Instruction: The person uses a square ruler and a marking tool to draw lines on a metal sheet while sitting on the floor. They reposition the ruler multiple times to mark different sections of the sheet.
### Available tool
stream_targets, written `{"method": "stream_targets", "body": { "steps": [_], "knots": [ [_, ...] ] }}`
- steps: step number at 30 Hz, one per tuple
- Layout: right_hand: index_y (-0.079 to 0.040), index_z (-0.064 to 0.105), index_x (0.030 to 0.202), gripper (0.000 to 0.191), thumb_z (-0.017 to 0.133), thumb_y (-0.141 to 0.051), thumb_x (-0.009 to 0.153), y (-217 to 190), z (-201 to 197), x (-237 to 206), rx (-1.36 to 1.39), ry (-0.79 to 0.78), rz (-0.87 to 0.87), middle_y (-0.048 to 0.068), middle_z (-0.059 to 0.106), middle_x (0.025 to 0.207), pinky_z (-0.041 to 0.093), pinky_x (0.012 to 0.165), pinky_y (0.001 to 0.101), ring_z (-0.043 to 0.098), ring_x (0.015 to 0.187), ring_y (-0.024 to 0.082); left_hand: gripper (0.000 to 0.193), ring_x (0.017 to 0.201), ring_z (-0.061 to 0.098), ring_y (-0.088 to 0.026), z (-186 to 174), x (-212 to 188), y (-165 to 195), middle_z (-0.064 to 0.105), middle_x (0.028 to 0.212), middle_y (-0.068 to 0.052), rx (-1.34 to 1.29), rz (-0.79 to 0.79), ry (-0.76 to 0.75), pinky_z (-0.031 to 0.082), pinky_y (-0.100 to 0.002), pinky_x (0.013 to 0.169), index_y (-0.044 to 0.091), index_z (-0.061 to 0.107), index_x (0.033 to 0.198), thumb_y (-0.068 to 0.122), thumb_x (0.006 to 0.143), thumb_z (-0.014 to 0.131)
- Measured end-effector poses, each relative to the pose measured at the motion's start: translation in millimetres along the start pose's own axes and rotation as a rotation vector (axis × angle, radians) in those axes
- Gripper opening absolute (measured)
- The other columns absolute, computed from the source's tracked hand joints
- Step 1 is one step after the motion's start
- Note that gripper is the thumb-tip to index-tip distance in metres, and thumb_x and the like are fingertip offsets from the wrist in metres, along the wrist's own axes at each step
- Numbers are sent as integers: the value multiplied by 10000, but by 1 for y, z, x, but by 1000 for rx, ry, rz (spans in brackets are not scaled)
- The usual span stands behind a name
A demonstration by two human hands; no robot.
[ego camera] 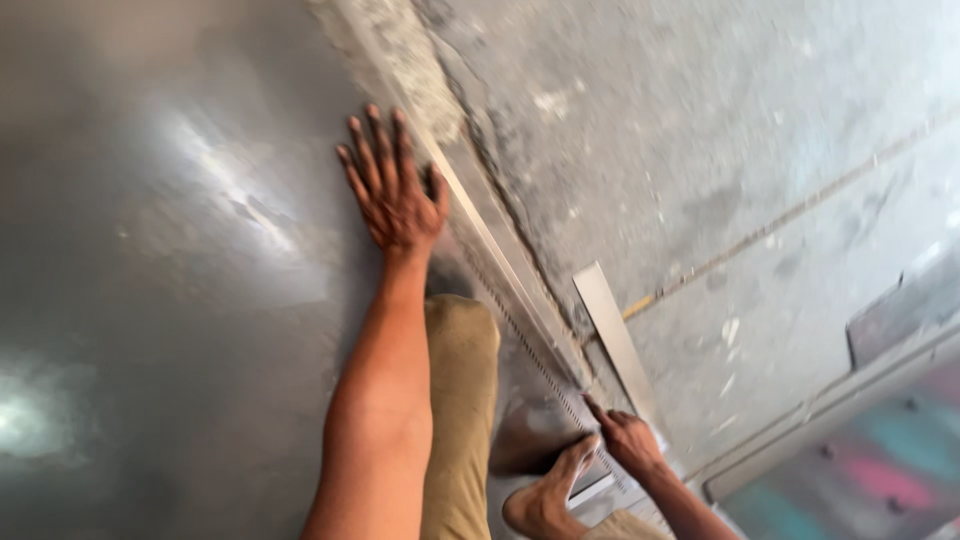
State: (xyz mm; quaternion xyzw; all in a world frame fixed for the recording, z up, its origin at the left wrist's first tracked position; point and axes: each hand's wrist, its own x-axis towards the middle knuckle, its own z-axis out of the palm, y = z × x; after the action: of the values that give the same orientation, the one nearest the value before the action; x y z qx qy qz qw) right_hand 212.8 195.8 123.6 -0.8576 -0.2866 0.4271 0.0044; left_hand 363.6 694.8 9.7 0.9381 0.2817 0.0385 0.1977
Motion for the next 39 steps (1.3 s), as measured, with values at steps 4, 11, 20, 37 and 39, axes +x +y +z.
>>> {"method": "stream_targets", "body": {
  "steps": [4,11,20,37,39],
  "knots": [
    [-219,357,1545,630,555,-83,963,33,65,-56,-46,-165,318,179,698,784,549,624,501,699,692,366,807,1628,86,-359,10,-19,-1,87,1754,-151,72,63,81,40,-572,1333,158,133,1712,483,1112,564],
    [-102,435,1404,434,488,-112,974,-41,121,3,964,718,468,206,772,969,607,683,432,770,773,337,878,1654,60,-365,15,-47,-1,46,1765,-204,59,62,66,35,-558,1368,62,99,1697,447,1052,552],
    [-126,525,1316,563,776,-339,859,-127,133,33,734,1001,852,192,742,1049,553,780,457,724,925,343,981,1632,19,-378,-7,-73,4,16,1749,-231,121,-8,-105,4,-565,1334,-5,50,1678,577,1080,566],
    [-170,592,1375,516,786,-317,920,-137,162,54,514,1237,978,163,739,1116,574,805,423,731,947,345,878,1677,67,-370,22,-77,0,85,1810,-85,336,-78,-138,74,-591,1373,228,143,1754,802,1121,347],
    [-157,601,1372,518,783,-320,915,-136,164,54,476,1281,964,163,739,1126,577,816,422,730,951,347,881,1658,102,-396,28,-77,-4,118,1801,-104,352,-95,-149,92,-586,1365,216,173,1750,763,1085,360]
  ]
}}
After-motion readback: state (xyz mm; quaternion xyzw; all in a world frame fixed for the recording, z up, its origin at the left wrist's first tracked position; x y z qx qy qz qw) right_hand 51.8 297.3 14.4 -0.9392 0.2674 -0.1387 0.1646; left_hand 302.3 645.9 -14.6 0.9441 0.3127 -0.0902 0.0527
